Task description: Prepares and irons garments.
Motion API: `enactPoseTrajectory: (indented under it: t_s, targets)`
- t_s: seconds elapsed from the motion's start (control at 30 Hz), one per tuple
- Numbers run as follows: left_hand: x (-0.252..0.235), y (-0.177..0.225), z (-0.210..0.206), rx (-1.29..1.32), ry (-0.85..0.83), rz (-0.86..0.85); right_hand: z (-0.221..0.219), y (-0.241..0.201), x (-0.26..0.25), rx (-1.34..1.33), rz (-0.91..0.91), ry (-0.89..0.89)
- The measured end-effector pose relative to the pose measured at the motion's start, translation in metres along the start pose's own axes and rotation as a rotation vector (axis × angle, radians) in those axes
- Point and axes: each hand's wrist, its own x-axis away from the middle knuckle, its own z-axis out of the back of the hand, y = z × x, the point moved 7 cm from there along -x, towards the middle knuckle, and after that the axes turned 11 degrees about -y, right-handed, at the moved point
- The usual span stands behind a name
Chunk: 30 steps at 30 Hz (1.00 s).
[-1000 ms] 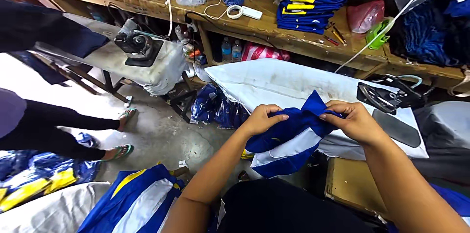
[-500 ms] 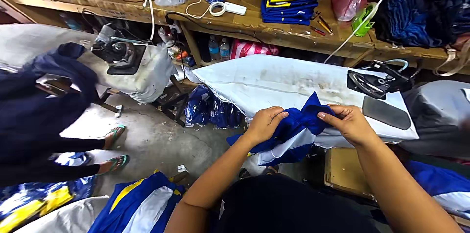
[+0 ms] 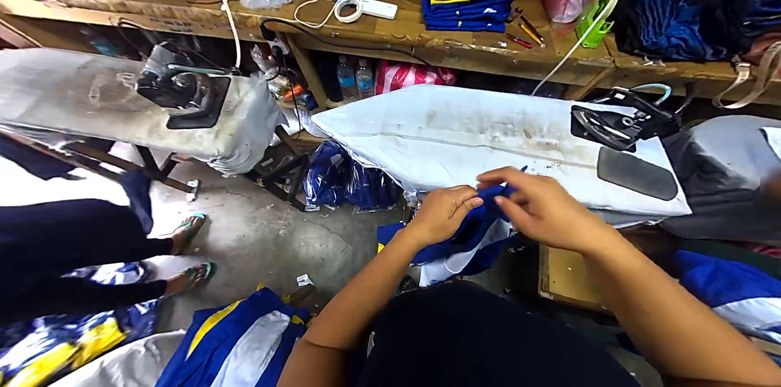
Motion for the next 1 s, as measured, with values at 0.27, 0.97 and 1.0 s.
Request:
enactPoseTrajectory:
  t_s: [0.27, 0.97, 1.0]
  targets:
    - [0.011, -0.003, -0.006, 0.020, -0.005, 0.014, -0.017, 0.021, -0.018, -0.195, -0.104, -0.379]
    - [0.044, -0.045, -0.032, 0.106, 0.085, 0.096, 0.025, -0.011, -0.005, 0.461, -0.027, -0.030]
    - [0.046, -0.047, -0.038, 0.032, 0.037, 0.137, 0.028, -0.014, -0.004, 0.471, -0.025, -0.024]
